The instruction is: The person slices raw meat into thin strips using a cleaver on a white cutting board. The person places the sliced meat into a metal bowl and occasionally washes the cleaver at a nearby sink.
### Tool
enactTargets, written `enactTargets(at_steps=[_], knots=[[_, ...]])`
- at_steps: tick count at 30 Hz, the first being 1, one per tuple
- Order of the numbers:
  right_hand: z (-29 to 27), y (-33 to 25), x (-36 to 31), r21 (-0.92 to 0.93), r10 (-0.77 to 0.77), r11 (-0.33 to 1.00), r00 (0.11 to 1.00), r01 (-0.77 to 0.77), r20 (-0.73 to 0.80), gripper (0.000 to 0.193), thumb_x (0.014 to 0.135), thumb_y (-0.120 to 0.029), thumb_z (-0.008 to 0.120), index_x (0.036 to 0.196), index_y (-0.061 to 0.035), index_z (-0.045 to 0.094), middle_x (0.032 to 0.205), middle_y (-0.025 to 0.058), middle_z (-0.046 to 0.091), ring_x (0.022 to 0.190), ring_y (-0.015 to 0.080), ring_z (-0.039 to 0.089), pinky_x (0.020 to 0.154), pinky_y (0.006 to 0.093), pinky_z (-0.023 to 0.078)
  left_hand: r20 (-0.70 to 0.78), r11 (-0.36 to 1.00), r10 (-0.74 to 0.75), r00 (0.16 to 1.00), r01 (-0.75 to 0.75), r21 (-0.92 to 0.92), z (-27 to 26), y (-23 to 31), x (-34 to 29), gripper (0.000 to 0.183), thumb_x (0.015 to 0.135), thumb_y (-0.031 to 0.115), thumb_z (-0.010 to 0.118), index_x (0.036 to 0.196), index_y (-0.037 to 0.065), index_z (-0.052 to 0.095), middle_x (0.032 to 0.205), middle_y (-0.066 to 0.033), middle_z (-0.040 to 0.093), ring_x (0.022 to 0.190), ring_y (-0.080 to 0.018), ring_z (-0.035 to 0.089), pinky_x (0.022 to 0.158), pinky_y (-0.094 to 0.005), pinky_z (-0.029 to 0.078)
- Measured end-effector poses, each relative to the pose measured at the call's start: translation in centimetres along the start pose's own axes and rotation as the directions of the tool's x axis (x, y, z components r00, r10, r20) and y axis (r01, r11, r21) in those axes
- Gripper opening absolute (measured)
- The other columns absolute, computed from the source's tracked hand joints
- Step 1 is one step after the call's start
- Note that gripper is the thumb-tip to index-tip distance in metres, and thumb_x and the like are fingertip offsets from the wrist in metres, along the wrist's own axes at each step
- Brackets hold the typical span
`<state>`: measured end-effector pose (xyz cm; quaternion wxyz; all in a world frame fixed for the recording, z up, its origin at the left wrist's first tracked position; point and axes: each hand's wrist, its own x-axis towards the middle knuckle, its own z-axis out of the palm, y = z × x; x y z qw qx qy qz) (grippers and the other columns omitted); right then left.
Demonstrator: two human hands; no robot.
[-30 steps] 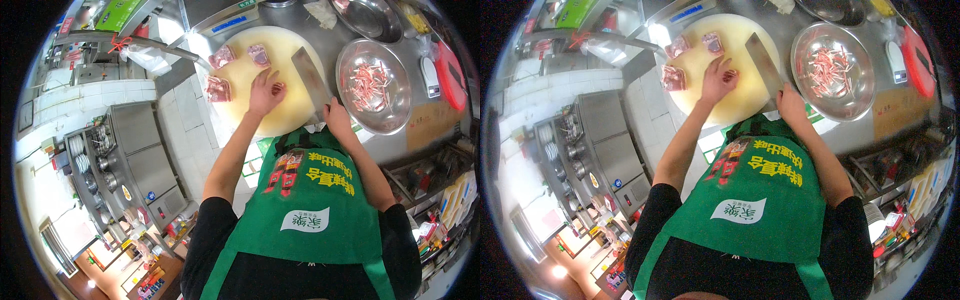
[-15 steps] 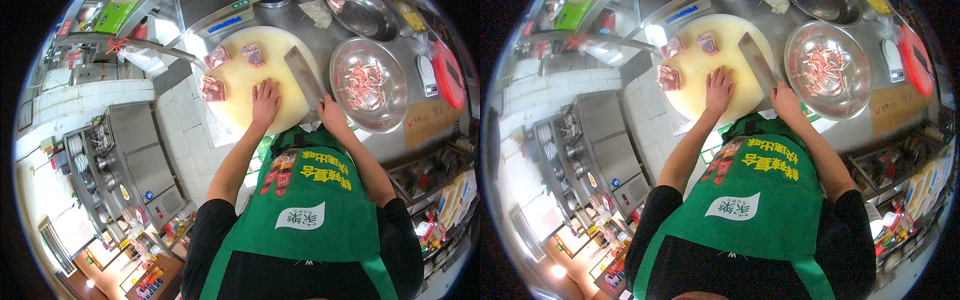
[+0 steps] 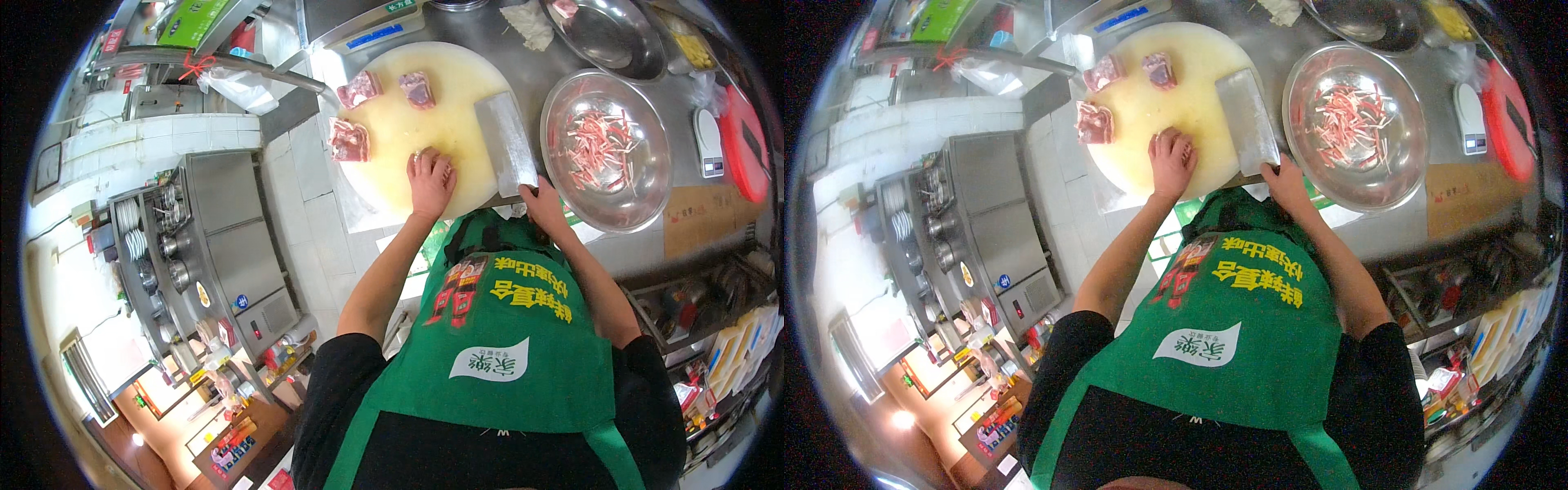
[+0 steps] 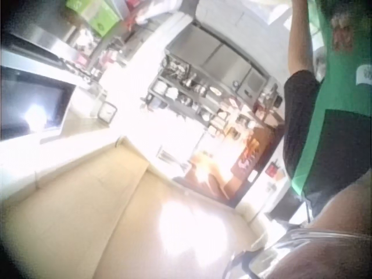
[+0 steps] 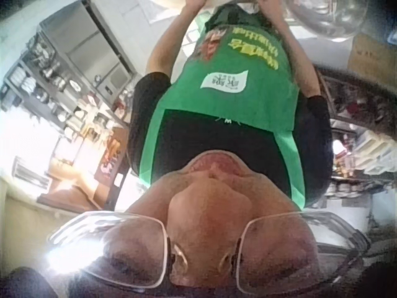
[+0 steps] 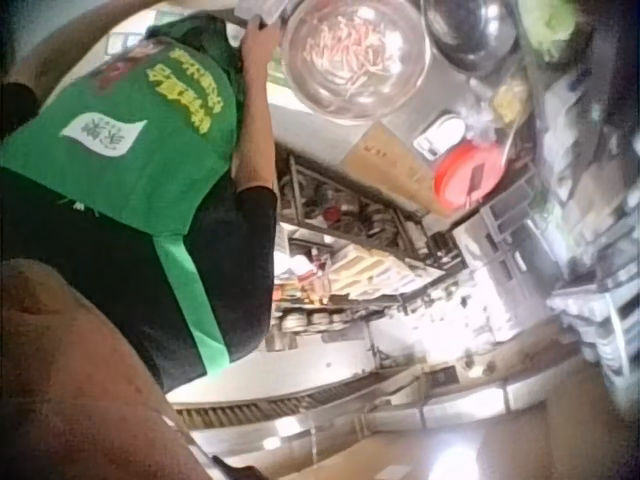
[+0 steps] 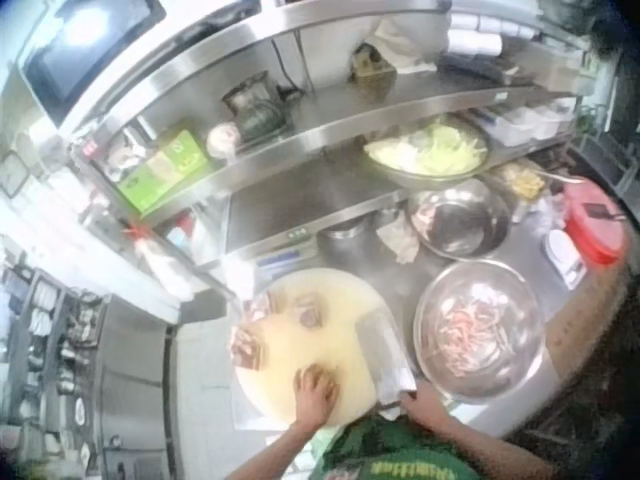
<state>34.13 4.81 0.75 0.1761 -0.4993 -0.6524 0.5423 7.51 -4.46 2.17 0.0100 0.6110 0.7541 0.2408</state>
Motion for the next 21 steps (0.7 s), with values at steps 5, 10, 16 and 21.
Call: enactTargets(at_steps=[5,10,16,21], knots=[[-0.1,-0.1,-0.6,0.091,0.139,0.986,0.990,-0.138,0.002,0.033,0.098,-0.030,0.064,0.097,0.0015,0.052,0.059,0.0080,0.054,0.044,0.0144,0.052,0.042,0.0336,0.042,-0.051,0.994,-0.052,0.997,0.047,-0.100,-0.1,-0.4,0.1,0.029,0.072,0.008,0.072,0.096,0.009,0.057,0.111,-0.0117,0.056,0.109,-0.0345,0.054,0.109,-0.0519,0.036],[1.2,-0.4,-0.5,-0.120,0.056,0.991,0.995,-0.065,-0.081,0.046,0.096,-0.038,0.064,0.097,0.0071,0.057,0.070,0.0252,0.065,0.062,0.0399,0.066,0.061,0.0502,0.051,-0.226,0.921,-0.190,0.956,0.093,-0.379,-1.1,-2.2,-0.8,0.023,0.076,0.000,0.067,0.095,0.006,0.054,0.104,-0.0136,0.058,0.100,-0.0315,0.057,0.095,-0.0415,0.046],[7.9,-4.5,-2.0,-0.398,-0.036,0.915,0.997,0.060,0.068,0.046,0.097,-0.042,0.063,0.102,0.0039,0.058,0.086,0.0296,0.068,0.083,0.0488,0.067,0.073,0.0573,0.052,0.094,-0.006,-0.833,0.545,0.162,-0.987,-3.3,-4.0,0.3,0.005,0.097,0.012,0.057,0.101,0.008,0.055,0.104,-0.0080,0.063,0.090,-0.0197,0.061,0.081,-0.0333,0.051],[7.0,-4.3,-1.0,-0.384,-0.049,0.920,0.996,0.074,0.076,0.046,0.096,-0.041,0.065,0.102,0.0048,0.059,0.084,0.0289,0.068,0.080,0.0475,0.067,0.070,0.0550,0.052,0.134,-0.238,-0.749,0.649,-0.075,-0.968,-6.9,-6.5,-2.0,0.010,0.100,0.018,0.051,0.104,0.009,0.053,0.106,-0.0111,0.065,0.104,-0.0259,0.064,0.087,-0.0410,0.054]])
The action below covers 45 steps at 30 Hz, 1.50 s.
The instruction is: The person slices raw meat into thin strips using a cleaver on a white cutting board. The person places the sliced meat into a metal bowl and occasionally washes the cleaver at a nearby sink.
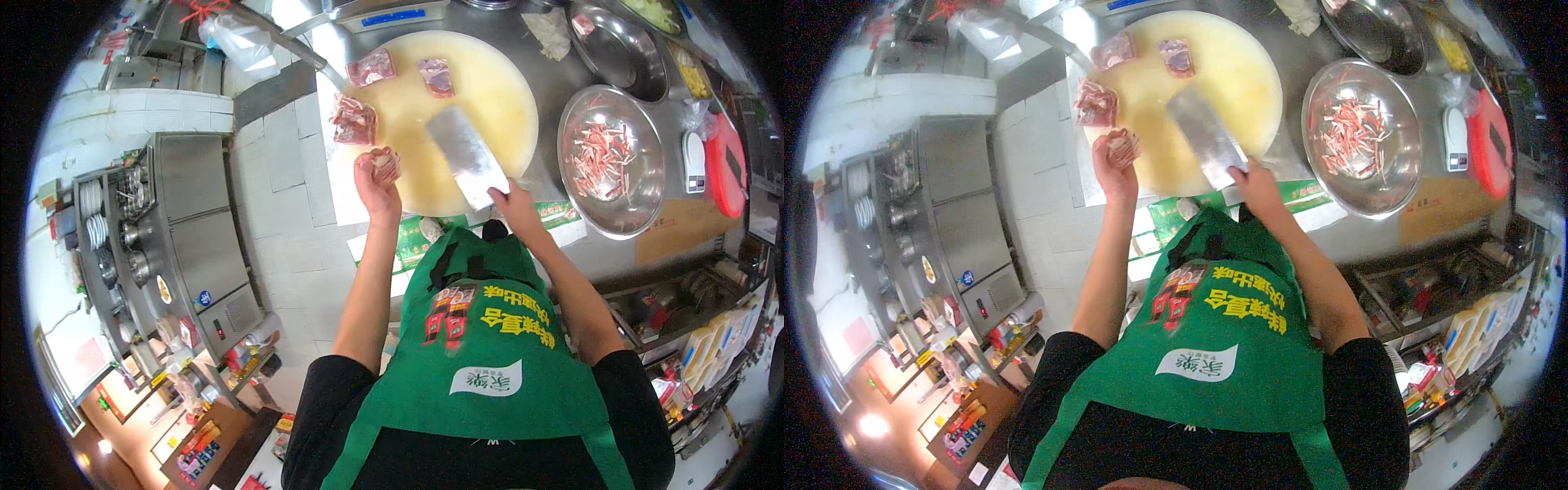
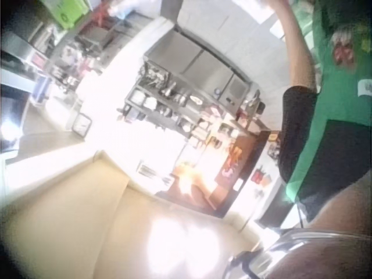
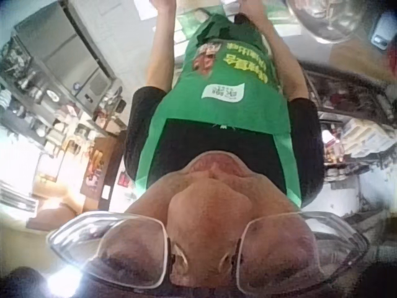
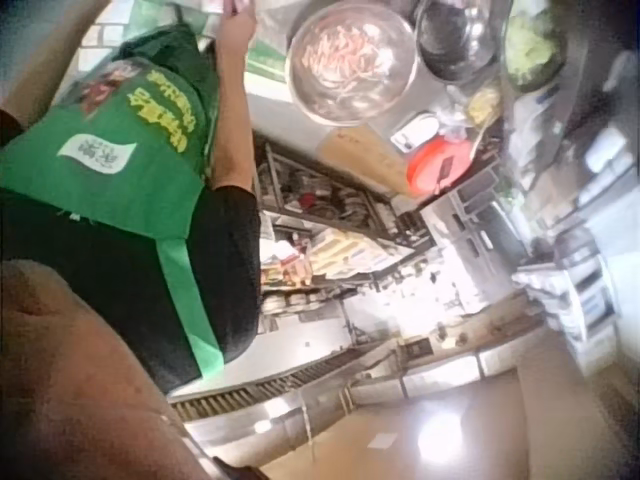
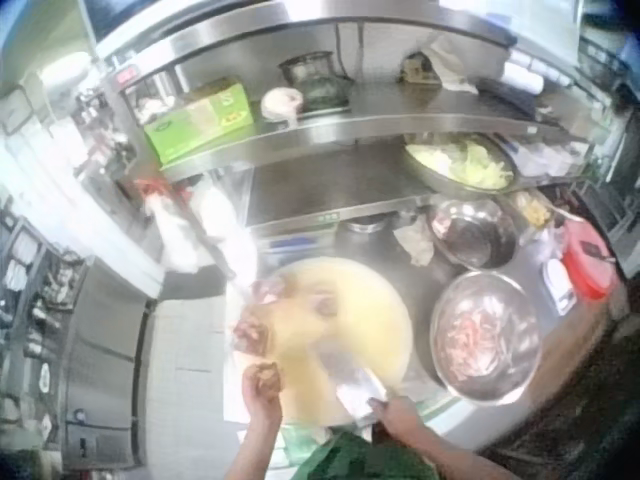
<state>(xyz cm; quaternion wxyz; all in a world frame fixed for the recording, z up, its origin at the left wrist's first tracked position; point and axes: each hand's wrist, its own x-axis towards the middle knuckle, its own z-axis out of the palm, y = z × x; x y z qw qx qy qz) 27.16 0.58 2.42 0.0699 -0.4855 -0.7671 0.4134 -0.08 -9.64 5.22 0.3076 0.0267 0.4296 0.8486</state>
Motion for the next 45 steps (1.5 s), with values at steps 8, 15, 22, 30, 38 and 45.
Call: enactTargets(at_steps=[8,15,22,30,38,45], knots=[[-5.5,-3.8,1.0,-0.420,-0.214,0.893,0.973,0.160,-0.083,0.021,0.096,-0.021,0.059,0.104,-0.0019,0.057,0.083,0.0234,0.069,0.080,0.0431,0.070,0.068,0.0517,0.056,-0.035,0.998,-0.006,0.999,0.008,0.061,-8.5,5.7,-3.7,0.012,0.099,0.015,0.049,0.108,0.009,0.054,0.111,-0.0114,0.064,0.115,-0.0280,0.059,0.101,-0.0424,0.047],[-1.7,-9.6,9.4,-0.624,-0.466,0.634,0.869,0.457,0.163,0.012,0.091,-0.006,0.053,0.101,-0.0006,0.054,0.083,0.0203,0.069,0.072,0.0347,0.073,0.061,0.0439,0.060,-0.213,0.991,0.129,0.969,-0.121,0.049,-8.9,7.2,-7.4,0.011,0.099,0.016,0.049,0.105,0.009,0.054,0.108,-0.0100,0.063,0.113,-0.0290,0.060,0.100,-0.0455,0.048],[-3.8,-5.7,9.5,-0.544,-0.651,0.414,0.655,0.730,0.384,0.015,0.085,-0.003,0.056,0.099,0.0005,0.054,0.077,0.0185,0.066,0.065,0.0311,0.072,0.055,0.0414,0.058,-0.299,0.960,0.276,0.914,-0.244,0.140,-8.4,8.2,-8.4,0.016,0.102,0.024,0.051,0.104,0.009,0.056,0.108,-0.0090,0.063,0.109,-0.0251,0.062,0.094,-0.0418,0.051],[-7.2,-2.6,3.9,-0.163,-0.420,0.842,0.814,0.515,0.401,0.026,0.088,-0.010,0.063,0.111,0.0004,0.054,0.077,0.0220,0.064,0.078,0.0408,0.070,0.067,0.0470,0.056,-0.094,0.787,0.349,0.932,-0.237,0.570,-1.8,7.5,-2.8,0.015,0.096,0.015,0.061,0.106,0.004,0.060,0.107,-0.0085,0.067,0.099,-0.0194,0.063,0.086,-0.0319,0.051],[-5.7,8.1,-3.0,0.670,0.290,0.614,0.909,-0.417,0.301,0.031,0.095,-0.032,0.071,0.090,-0.0067,0.055,0.056,-0.0020,0.046,0.039,0.0093,0.044,0.036,0.0278,0.036,0.854,-0.201,-0.114,0.509,-0.853,0.482,6.6,-1.4,7.1,0.024,0.085,0.014,0.068,0.108,0.007,0.063,0.115,-0.0124,0.062,0.115,-0.0365,0.057,0.108,-0.0478,0.040],[-1.0,4.6,-4.8,0.640,0.362,0.656,0.911,-0.400,0.198,0.034,0.095,-0.032,0.072,0.086,-0.0099,0.048,0.056,-0.0017,0.044,0.038,0.0113,0.042,0.036,0.0298,0.035,0.701,-0.031,0.010,0.713,-0.701,0.713,0.9,-0.4,1.4,0.052,0.088,0.013,0.065,0.137,0.004,0.051,0.143,-0.0194,0.049,0.135,-0.0386,0.044,0.117,-0.0478,0.033]])
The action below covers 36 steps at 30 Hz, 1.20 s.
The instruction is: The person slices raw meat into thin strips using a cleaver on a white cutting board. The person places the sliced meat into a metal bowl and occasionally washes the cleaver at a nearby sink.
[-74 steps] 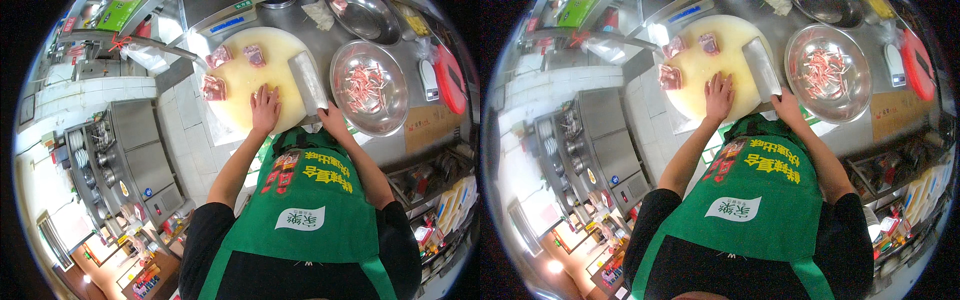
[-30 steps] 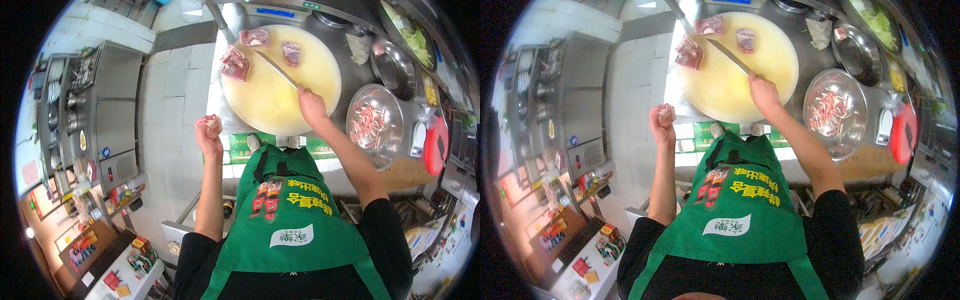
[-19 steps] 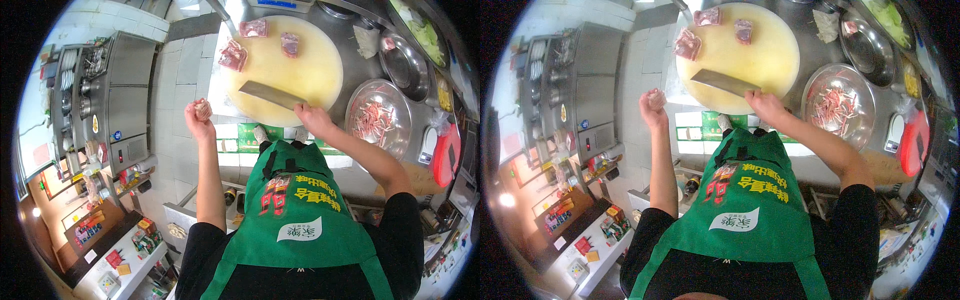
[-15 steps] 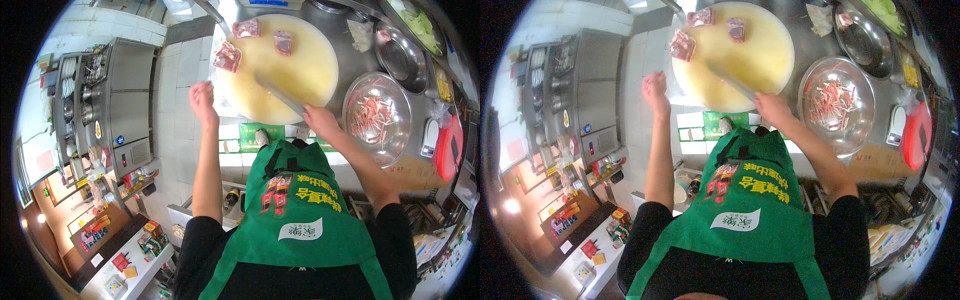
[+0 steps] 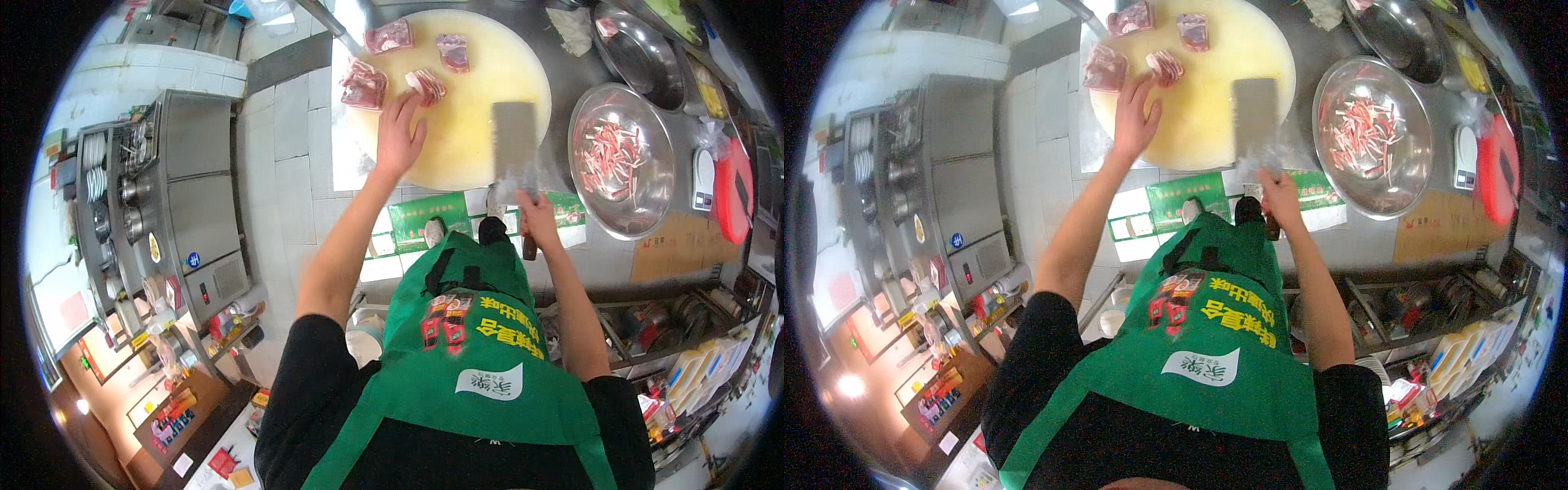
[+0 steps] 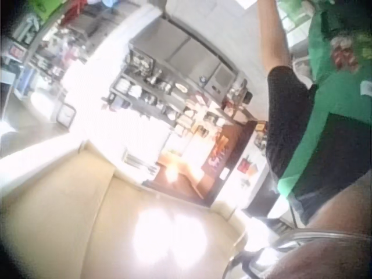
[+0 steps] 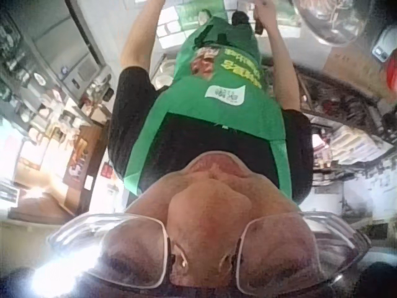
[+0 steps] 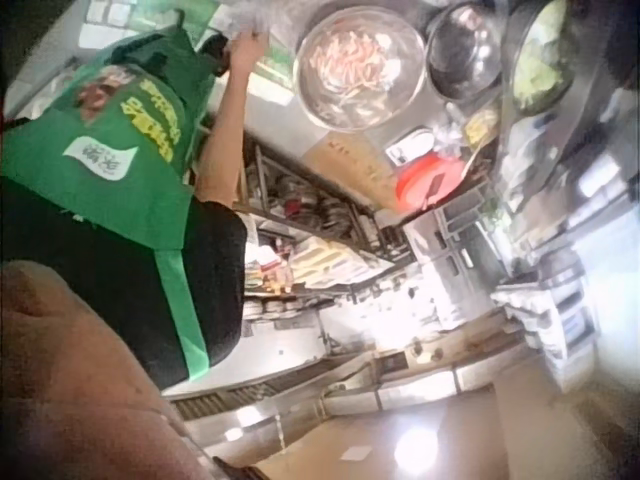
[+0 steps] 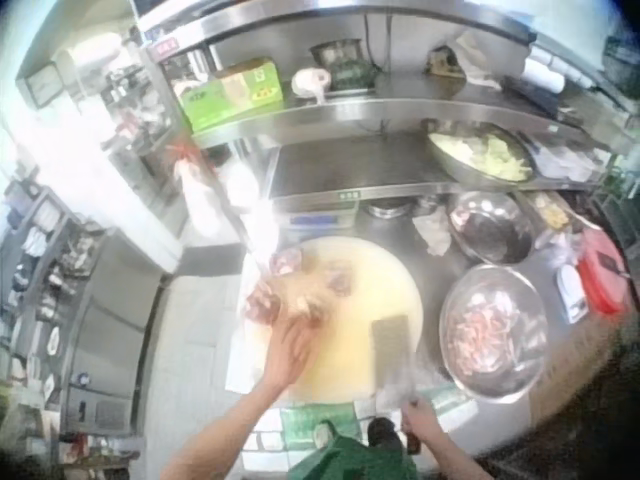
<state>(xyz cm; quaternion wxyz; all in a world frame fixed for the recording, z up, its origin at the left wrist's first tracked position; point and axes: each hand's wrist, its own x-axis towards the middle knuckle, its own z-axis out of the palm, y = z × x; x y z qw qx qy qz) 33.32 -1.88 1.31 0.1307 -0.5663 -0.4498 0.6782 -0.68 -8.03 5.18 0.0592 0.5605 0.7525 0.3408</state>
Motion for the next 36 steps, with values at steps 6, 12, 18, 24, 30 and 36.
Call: enactTargets(at_steps=[6,12,18,24,30,36], knots=[[8.9,0.8,-2.3,-0.096,0.041,0.995,0.992,-0.030,0.119,0.033,0.095,-0.033,0.071,0.101,-0.0014,0.063,0.062,0.0038,0.055,0.044,0.0148,0.051,0.043,0.0333,0.042,0.028,0.993,-0.069,0.997,0.072,-0.090,1.6,1.2,-8.5,0.060,0.090,0.011,0.061,0.144,-0.005,0.041,0.149,-0.0264,0.040,0.141,-0.0432,0.037,0.119,-0.0491,0.030],[6.1,1.6,-3.2,0.052,0.011,0.999,0.992,-0.004,-0.126,0.040,0.092,-0.039,0.075,0.085,-0.0099,0.049,0.056,-0.0026,0.043,0.040,0.0093,0.042,0.035,0.0285,0.038,0.021,0.984,-0.134,0.991,0.136,-0.115,1.7,1.2,-8.7,0.064,0.094,0.016,0.058,0.147,-0.011,0.034,0.154,-0.0299,0.034,0.144,-0.0447,0.031,0.121,-0.0495,0.026],[14.4,2.9,-3.4,-0.094,-0.058,0.994,0.998,0.059,0.011,0.035,0.094,-0.032,0.072,0.084,-0.0081,0.050,0.059,-0.0004,0.047,0.041,0.0114,0.044,0.036,0.0300,0.038,-0.026,0.985,-0.110,0.994,0.105,-0.140,4.0,2.8,-8.3,0.066,0.095,0.017,0.058,0.147,-0.014,0.032,0.158,-0.0317,0.026,0.146,-0.0482,0.025,0.123,-0.0520,0.021],[19.9,4.1,-2.7,0.227,0.061,0.961,0.923,-0.157,0.379,0.023,0.100,-0.021,0.064,0.091,-0.0088,0.047,0.058,-0.0012,0.042,0.041,0.0113,0.037,0.039,0.0292,0.032,-0.096,0.985,-0.142,0.985,0.131,-0.111,-1.1,4.4,-9.5,0.062,0.095,0.015,0.057,0.149,-0.007,0.034,0.157,-0.0309,0.029,0.145,-0.0485,0.028,0.120,-0.0533,0.024],[18.1,-0.4,-6.2,0.224,0.080,0.922,0.722,-0.316,0.688,0.029,0.102,-0.028,0.063,0.087,-0.0123,0.043,0.056,-0.0061,0.034,0.041,0.0072,0.032,0.040,0.0290,0.029,-0.230,0.992,-0.107,0.967,0.088,-0.089,-15.3,9.0,-15.8,0.052,0.097,0.010,0.050,0.146,-0.004,0.042,0.156,-0.0229,0.036,0.144,-0.0394,0.035,0.119,-0.0490,0.027],[5.0,-6.3,-11.6,0.328,-0.042,0.917,0.761,-0.228,0.648,0.024,0.102,-0.025,0.063,0.094,-0.0104,0.045,0.056,-0.0043,0.037,0.041,0.0078,0.034,0.039,0.0284,0.027,-0.411,0.962,-0.271,0.871,0.230,-0.148,-14.5,13.2,-17.6,0.041,0.107,0.018,0.036,0.137,-0.003,0.055,0.148,-0.0185,0.046,0.138,-0.0304,0.044,0.114,-0.0436,0.037]])
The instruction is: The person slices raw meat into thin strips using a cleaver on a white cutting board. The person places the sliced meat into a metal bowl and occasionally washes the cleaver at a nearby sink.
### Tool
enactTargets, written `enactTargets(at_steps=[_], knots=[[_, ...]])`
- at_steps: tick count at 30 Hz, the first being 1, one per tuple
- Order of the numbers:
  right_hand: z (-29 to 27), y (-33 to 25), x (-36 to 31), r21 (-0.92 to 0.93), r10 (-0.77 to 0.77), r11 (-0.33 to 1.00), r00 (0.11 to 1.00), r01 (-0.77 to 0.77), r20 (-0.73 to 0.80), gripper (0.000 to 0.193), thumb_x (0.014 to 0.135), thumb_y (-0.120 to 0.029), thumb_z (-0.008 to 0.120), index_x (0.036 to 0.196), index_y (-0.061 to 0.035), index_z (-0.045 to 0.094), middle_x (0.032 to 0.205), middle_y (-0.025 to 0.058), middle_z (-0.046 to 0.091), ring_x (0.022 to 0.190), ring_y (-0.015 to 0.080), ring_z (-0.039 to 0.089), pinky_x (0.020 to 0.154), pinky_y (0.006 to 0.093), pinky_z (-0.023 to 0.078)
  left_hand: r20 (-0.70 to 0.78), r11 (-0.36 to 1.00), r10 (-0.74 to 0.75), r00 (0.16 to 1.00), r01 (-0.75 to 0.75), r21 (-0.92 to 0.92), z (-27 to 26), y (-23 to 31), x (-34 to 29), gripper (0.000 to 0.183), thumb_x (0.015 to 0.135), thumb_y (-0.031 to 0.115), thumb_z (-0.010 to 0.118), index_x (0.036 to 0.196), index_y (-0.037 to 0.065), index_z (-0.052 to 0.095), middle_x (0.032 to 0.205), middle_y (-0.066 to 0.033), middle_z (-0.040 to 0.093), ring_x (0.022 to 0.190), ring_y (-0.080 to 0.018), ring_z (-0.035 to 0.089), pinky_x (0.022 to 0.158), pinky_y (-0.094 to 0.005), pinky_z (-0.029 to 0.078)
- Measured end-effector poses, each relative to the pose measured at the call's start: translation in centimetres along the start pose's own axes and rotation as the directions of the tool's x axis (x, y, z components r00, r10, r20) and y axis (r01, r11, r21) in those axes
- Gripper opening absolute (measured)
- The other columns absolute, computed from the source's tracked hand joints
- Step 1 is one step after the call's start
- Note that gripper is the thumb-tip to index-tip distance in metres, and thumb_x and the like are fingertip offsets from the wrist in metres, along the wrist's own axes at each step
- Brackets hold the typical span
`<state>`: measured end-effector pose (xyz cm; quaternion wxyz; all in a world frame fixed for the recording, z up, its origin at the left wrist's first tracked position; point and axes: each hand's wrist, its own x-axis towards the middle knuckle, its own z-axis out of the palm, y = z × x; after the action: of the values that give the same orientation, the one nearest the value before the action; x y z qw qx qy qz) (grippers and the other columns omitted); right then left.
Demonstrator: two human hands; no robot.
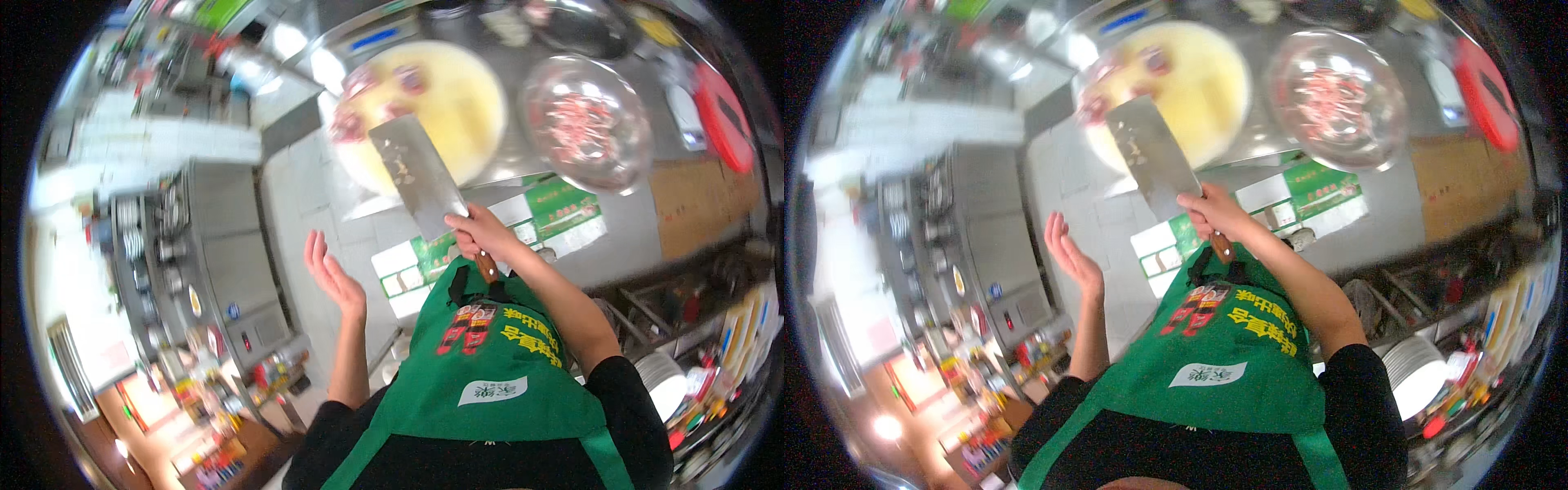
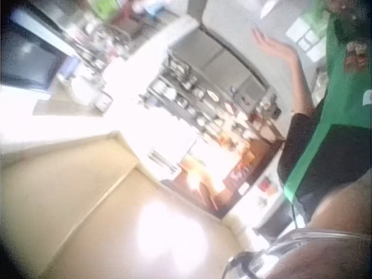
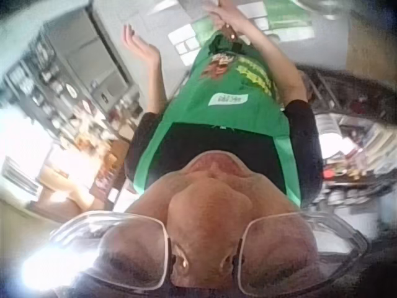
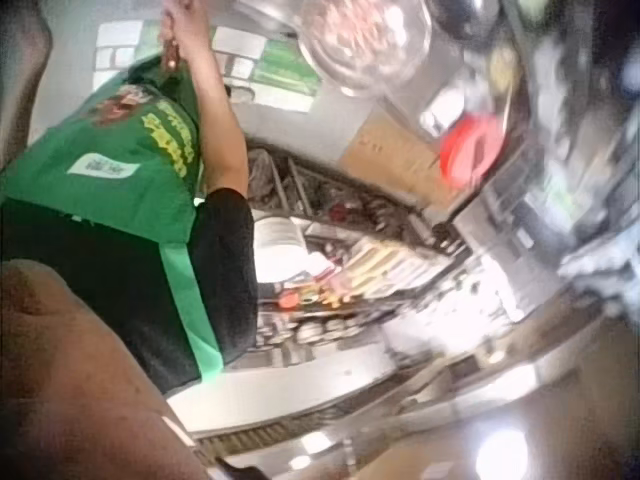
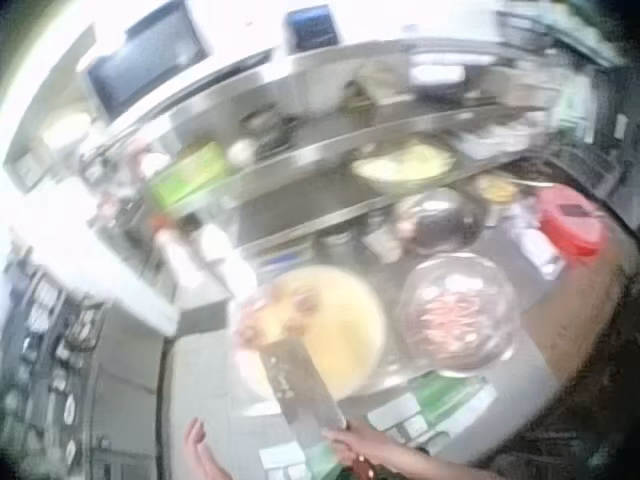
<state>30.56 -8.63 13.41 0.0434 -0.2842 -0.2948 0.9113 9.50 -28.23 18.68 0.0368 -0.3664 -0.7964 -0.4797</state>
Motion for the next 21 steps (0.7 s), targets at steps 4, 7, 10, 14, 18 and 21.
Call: enactTargets(at_steps=[4,7,10,14,18,21], knots=[[-7.7,-4.2,-11.3,-0.077,-0.195,0.980,0.971,0.186,-0.135,0.025,0.099,-0.023,0.062,0.084,-0.0098,0.046,0.056,-0.0022,0.040,0.043,0.0096,0.040,0.041,0.0293,0.034,0.195,0.981,-0.047,0.980,0.082,-0.174,9.5,7.6,-3.3,0.041,0.109,0.019,0.033,0.124,-0.004,0.063,0.144,-0.0172,0.050,0.132,-0.0273,0.050,0.112,-0.0419,0.041],[-12.6,-7.1,-21.7,0.109,-0.303,0.936,0.924,0.335,-0.235,0.018,0.098,-0.016,0.063,0.091,-0.0076,0.048,0.061,-0.0028,0.040,0.046,0.0085,0.039,0.042,0.0289,0.033,0.361,0.951,0.117,0.925,0.001,-0.309,17.8,13.3,-6.6,0.039,0.108,0.017,0.034,0.109,-0.005,0.066,0.135,-0.0186,0.056,0.121,-0.0290,0.057,0.108,-0.0410,0.043],[-19.1,-8.4,-30.9,0.067,-0.376,0.889,0.806,0.452,-0.457,0.012,0.101,-0.013,0.059,0.105,-0.0098,0.048,0.062,-0.0048,0.036,0.045,0.0065,0.034,0.043,0.0273,0.032,0.511,0.900,0.245,0.824,0.002,-0.435,26.4,21.4,-8.6,0.033,0.105,0.012,0.040,0.092,-0.003,0.067,0.124,-0.0177,0.064,0.116,-0.0278,0.060,0.105,-0.0393,0.044],[-25.9,-9.1,-41.9,0.100,-0.393,0.743,0.553,0.662,-0.735,0.011,0.100,-0.010,0.058,0.105,-0.0093,0.048,0.062,-0.0048,0.037,0.045,0.0072,0.037,0.044,0.0270,0.037,0.637,0.835,0.388,0.666,0.039,-0.549,36.3,31.5,-11.3,0.023,0.101,0.007,0.050,0.093,-0.001,0.070,0.123,-0.0156,0.065,0.114,-0.0255,0.061,0.103,-0.0374,0.045],[-34.4,-8.2,-50.0,-0.041,-0.378,0.613,0.247,0.789,-0.892,0.006,0.098,-0.006,0.053,0.101,-0.0079,0.048,0.066,-0.0033,0.041,0.049,0.0086,0.041,0.045,0.0286,0.041,0.667,0.793,0.535,0.518,-0.036,-0.608,45.9,39.2,-13.7,0.013,0.095,0.001,0.059,0.098,0.001,0.072,0.123,-0.0135,0.065,0.112,-0.0249,0.063,0.100,-0.0367,0.047],[-40.7,-8.7,-55.7,-0.126,-0.342,0.541,0.081,0.832,-0.936,0.008,0.096,-0.006,0.053,0.097,-0.0074,0.046,0.068,-0.0023,0.042,0.049,0.0085,0.041,0.046,0.0287,0.041,0.691,0.771,0.563,0.452,0.013,-0.636,53.2,44.1,-15.8,0.014,0.090,-0.004,0.063,0.100,0.002,0.071,0.124,-0.0123,0.064,0.110,-0.0243,0.064,0.099,-0.0357,0.049]])
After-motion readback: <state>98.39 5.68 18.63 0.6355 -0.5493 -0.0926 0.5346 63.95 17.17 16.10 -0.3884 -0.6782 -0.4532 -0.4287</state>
